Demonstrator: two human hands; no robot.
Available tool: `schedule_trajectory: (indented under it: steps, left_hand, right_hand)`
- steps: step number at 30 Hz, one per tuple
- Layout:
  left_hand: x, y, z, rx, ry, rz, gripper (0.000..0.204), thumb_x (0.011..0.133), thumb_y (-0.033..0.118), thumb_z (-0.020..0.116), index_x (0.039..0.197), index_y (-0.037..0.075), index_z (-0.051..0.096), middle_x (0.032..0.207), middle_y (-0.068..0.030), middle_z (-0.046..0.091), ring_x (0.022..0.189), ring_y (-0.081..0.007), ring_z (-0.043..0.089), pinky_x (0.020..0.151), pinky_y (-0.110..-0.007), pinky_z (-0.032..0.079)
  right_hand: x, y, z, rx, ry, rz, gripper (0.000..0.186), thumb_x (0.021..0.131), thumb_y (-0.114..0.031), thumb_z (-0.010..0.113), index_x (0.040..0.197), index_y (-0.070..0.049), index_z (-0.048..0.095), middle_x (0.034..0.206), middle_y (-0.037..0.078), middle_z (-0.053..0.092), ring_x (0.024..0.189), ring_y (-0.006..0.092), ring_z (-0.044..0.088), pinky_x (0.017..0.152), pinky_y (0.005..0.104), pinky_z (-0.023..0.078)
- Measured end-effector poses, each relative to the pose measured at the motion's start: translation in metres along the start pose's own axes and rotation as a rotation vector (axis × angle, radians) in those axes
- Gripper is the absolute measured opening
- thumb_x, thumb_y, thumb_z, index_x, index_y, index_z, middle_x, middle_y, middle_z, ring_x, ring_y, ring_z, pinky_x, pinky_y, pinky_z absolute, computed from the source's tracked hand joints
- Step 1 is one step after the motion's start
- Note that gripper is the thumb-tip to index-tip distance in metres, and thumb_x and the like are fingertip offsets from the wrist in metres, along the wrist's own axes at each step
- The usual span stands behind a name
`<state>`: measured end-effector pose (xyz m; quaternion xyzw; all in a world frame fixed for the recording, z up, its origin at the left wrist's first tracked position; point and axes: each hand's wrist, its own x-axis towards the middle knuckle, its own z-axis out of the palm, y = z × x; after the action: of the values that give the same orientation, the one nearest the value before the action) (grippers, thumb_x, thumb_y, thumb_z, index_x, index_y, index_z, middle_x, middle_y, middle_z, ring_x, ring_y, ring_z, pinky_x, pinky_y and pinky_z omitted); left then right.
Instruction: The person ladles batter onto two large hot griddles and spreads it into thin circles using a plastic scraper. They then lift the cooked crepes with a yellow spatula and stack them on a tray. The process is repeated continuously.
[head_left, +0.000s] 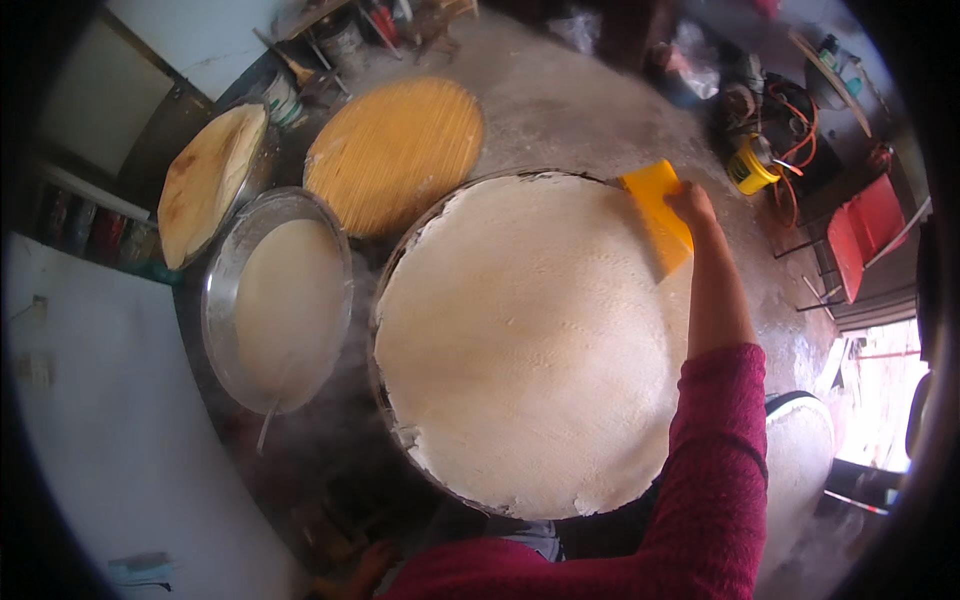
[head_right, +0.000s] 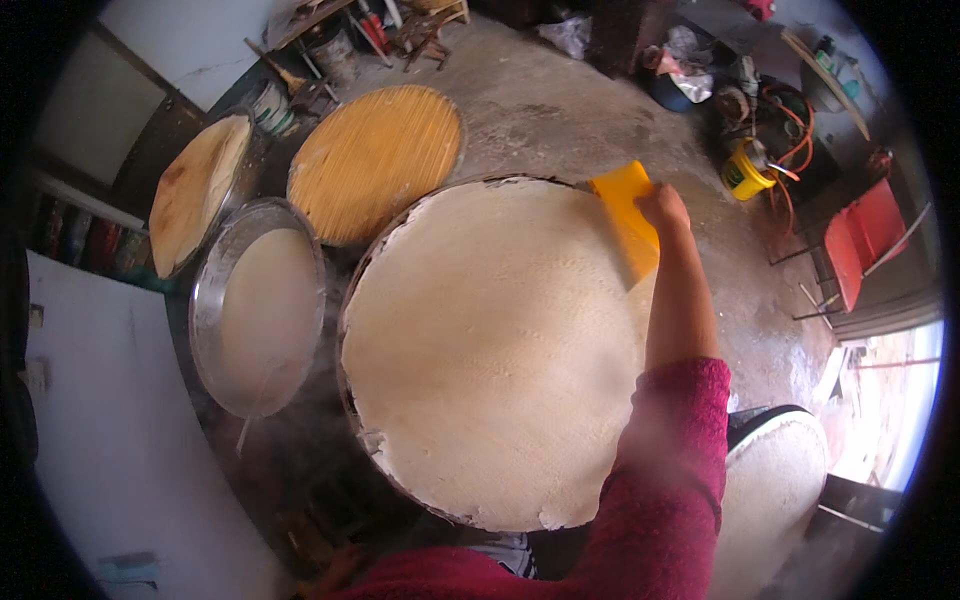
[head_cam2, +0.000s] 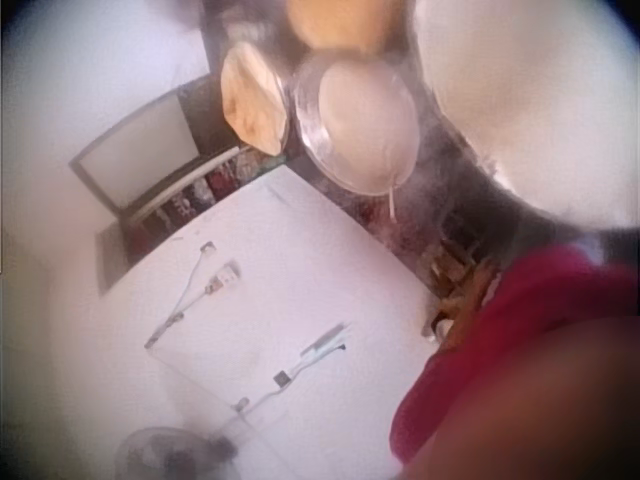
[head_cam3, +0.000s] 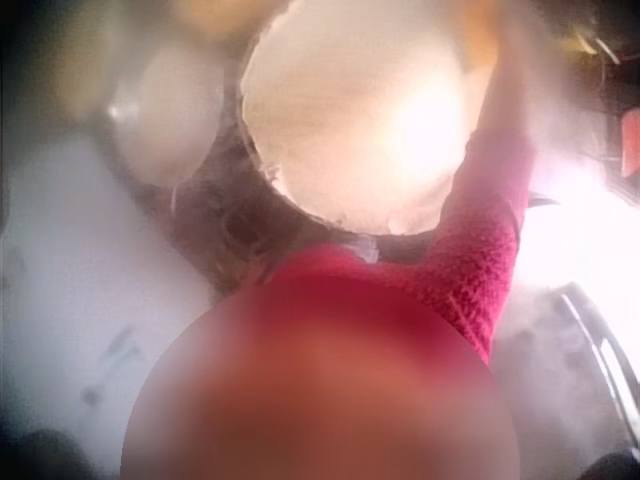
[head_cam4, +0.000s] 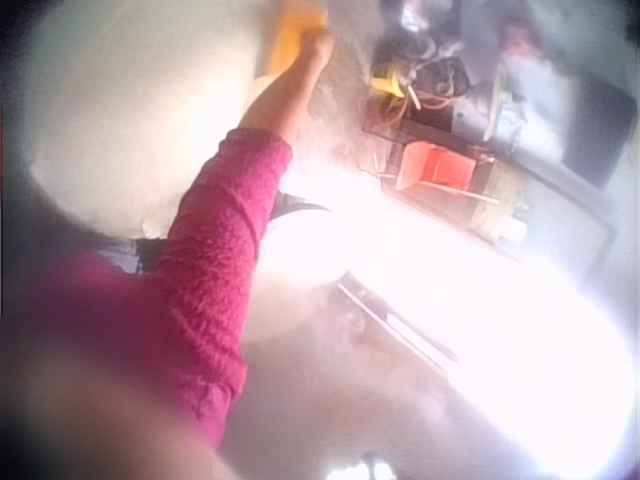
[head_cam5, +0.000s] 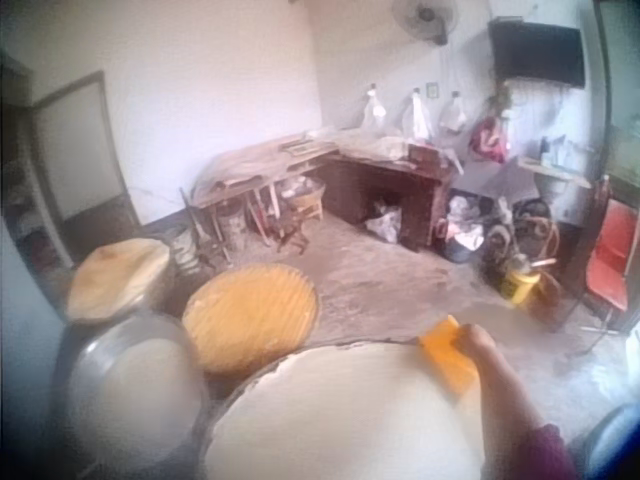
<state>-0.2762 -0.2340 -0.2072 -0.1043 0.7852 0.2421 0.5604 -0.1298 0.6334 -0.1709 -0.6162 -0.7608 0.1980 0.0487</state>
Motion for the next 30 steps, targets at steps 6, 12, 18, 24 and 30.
schedule_trajectory:
  steps: [6,12,18,24,30]
  left_hand:
    - [-0.016,-0.008,0.019,-0.188,0.057,-0.025,0.034,0.086,0.013,0.049,0.117,-0.001,0.047,0.104,-0.0144,0.059,0.087,-0.0248,0.061,0.075,-0.033,0.048]
    - [0.0,-0.062,0.014,-0.012,0.043,-0.066,0.038,0.087,0.015,0.05,0.121,-0.001,0.044,0.106,-0.0148,0.058,0.09,-0.0252,0.06,0.078,-0.035,0.047]
    - [-0.002,-0.102,0.011,0.028,0.106,0.265,0.03,0.084,0.023,0.052,0.106,0.004,0.058,0.108,-0.0172,0.056,0.101,-0.0303,0.053,0.087,-0.04,0.042]
    - [0.026,-0.085,-0.012,0.419,0.001,0.275,0.031,0.082,0.019,0.055,0.111,0.007,0.056,0.113,-0.0184,0.053,0.108,-0.031,0.049,0.091,-0.041,0.04]
    - [0.077,-0.056,-0.06,0.251,0.018,0.27,0.038,0.084,0.017,0.053,0.119,0.003,0.05,0.098,-0.011,0.061,0.084,-0.0212,0.06,0.074,-0.032,0.048]
  right_hand:
    - [0.027,-0.142,0.024,-0.17,-0.12,-0.133,0.042,0.076,-0.03,0.058,0.116,-0.016,0.055,0.116,0.009,0.056,0.109,0.0261,0.053,0.088,0.0383,0.043]
    - [-0.003,-0.269,0.062,-0.261,-0.193,-0.427,0.035,0.078,-0.028,0.056,0.112,-0.017,0.058,0.115,0.007,0.058,0.109,0.0241,0.053,0.088,0.0384,0.043]
    - [-0.083,-0.372,0.118,-0.314,-0.329,-0.84,0.031,0.079,-0.022,0.055,0.107,-0.01,0.061,0.11,0.009,0.06,0.102,0.0248,0.058,0.082,0.037,0.046]
    - [-0.247,-0.422,0.201,-0.594,-0.465,-1.345,0.03,0.071,-0.027,0.066,0.1,-0.018,0.063,0.095,0.006,0.064,0.094,0.0286,0.059,0.074,0.0517,0.043]
    - [-0.496,-0.29,0.264,-0.664,-0.532,-1.799,0.012,0.073,-0.021,0.059,0.077,-0.015,0.069,0.085,0.003,0.065,0.085,0.0229,0.06,0.07,0.0462,0.042]
